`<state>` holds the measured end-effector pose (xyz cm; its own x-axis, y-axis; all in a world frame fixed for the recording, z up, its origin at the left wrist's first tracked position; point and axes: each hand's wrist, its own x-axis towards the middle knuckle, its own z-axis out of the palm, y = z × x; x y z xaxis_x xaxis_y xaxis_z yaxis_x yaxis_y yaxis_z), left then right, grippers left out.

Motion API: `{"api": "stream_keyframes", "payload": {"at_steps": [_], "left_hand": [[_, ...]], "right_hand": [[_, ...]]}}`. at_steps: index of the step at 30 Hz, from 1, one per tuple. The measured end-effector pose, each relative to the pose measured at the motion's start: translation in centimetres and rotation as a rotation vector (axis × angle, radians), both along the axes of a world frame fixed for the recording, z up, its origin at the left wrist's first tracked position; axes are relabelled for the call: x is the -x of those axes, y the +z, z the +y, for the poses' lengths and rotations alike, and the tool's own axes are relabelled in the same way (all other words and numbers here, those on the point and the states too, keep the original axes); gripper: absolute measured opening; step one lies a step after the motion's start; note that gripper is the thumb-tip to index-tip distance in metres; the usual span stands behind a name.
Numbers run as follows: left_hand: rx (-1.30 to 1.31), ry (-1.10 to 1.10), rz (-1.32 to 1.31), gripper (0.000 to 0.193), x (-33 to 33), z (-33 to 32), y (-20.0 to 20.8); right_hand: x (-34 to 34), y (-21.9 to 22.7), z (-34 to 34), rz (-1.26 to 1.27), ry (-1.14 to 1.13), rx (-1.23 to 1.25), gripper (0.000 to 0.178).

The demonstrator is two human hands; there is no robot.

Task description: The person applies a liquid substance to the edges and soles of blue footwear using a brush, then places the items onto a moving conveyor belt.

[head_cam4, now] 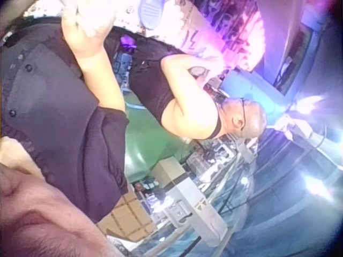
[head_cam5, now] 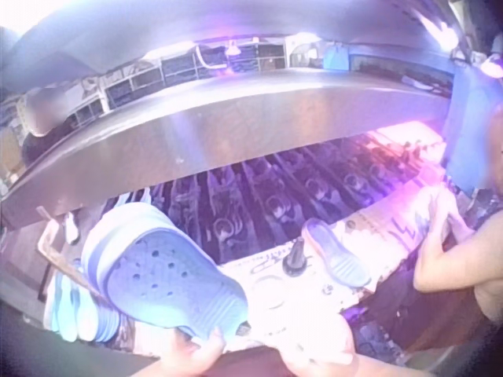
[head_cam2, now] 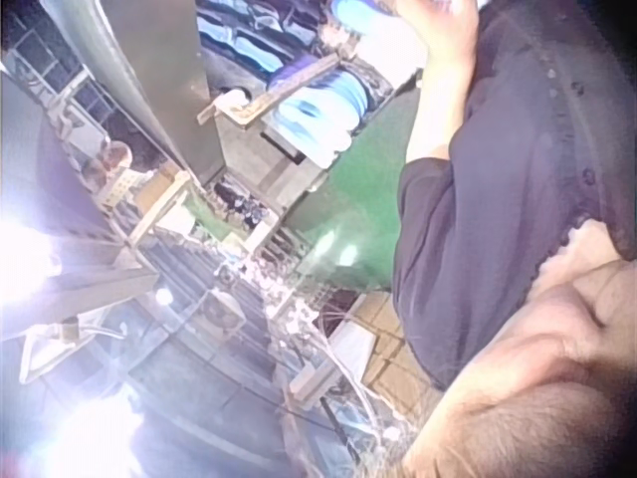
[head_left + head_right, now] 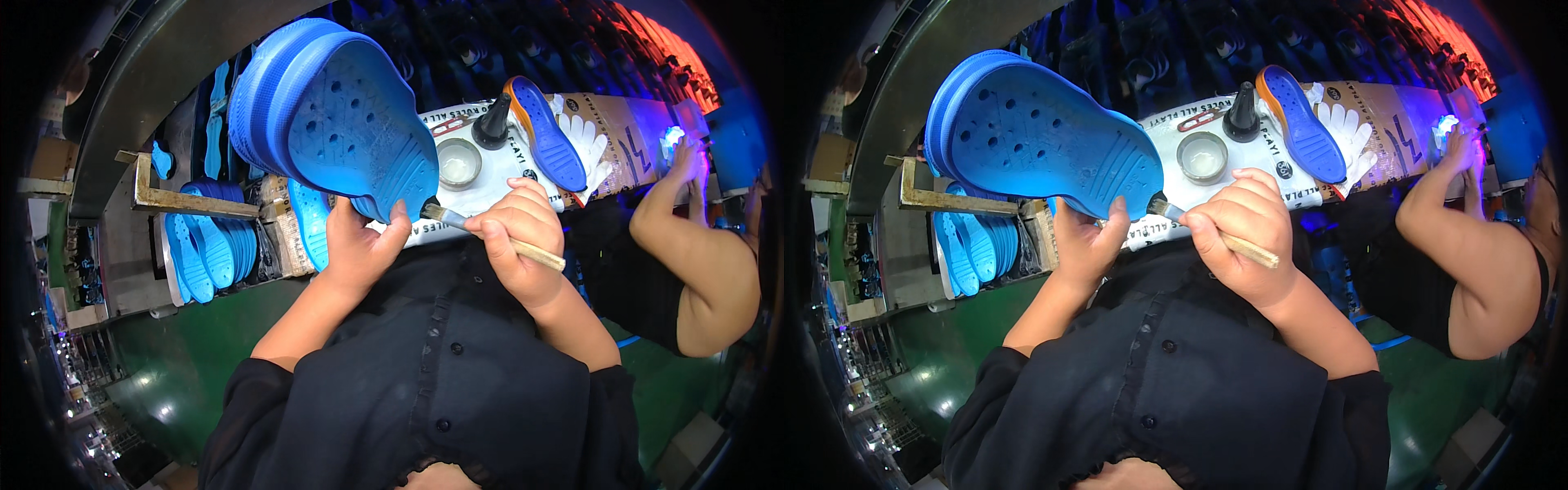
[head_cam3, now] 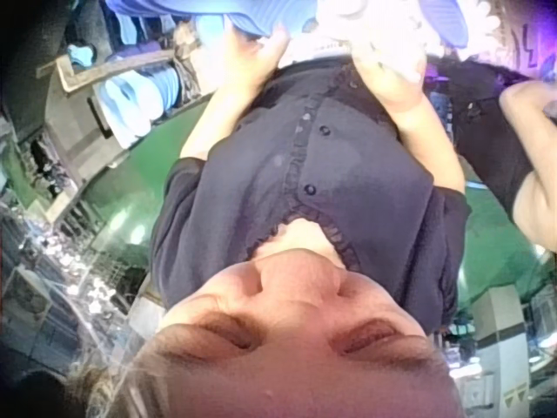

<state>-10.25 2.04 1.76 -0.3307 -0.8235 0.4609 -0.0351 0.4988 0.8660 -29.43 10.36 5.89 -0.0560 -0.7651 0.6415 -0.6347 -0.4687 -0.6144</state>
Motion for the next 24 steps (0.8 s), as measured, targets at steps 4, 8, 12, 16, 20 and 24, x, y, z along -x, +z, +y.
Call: {"api": "stream_keyframes", "payload": {"at_steps": [4, 8, 12, 16, 20, 24], "left_hand": [[-0.032, 0.029, -0.013, 0.047, -0.2, 0.1, -0.1], [-0.062, 0.021, -0.042, 0.048, -0.1, 0.2, 0.5], [-0.066, 0.009, -0.022, 0.049, -0.6, 0.1, 0.2], [-0.055, 0.035, -0.027, 0.049, -0.8, 0.2, 0.1], [-0.139, 0.046, -0.028, 0.05, -0.7, 0.8, 0.8], [-0.049, 0.052, -0.022, 0.049, -1.3, 0.6, -0.3]], "right_hand": [[0.6, 0.2, 0.2, -0.08, -0.036, -0.047, 0.014], [-0.2, 0.6, -0.3, -0.032, 0.029, -0.046, 0.014], [-0.2, 0.6, -0.3, 0.058, -0.027, -0.042, 0.013], [0.1, 0.3, 0.0, 0.004, -0.067, 0.002, 0.014], [-0.6, 0.6, -0.1, 0.05, 0.057, -0.014, 0.013], [-0.4, 1.0, 0.4, 0.1, 0.0, -0.013, 0.01]]}}
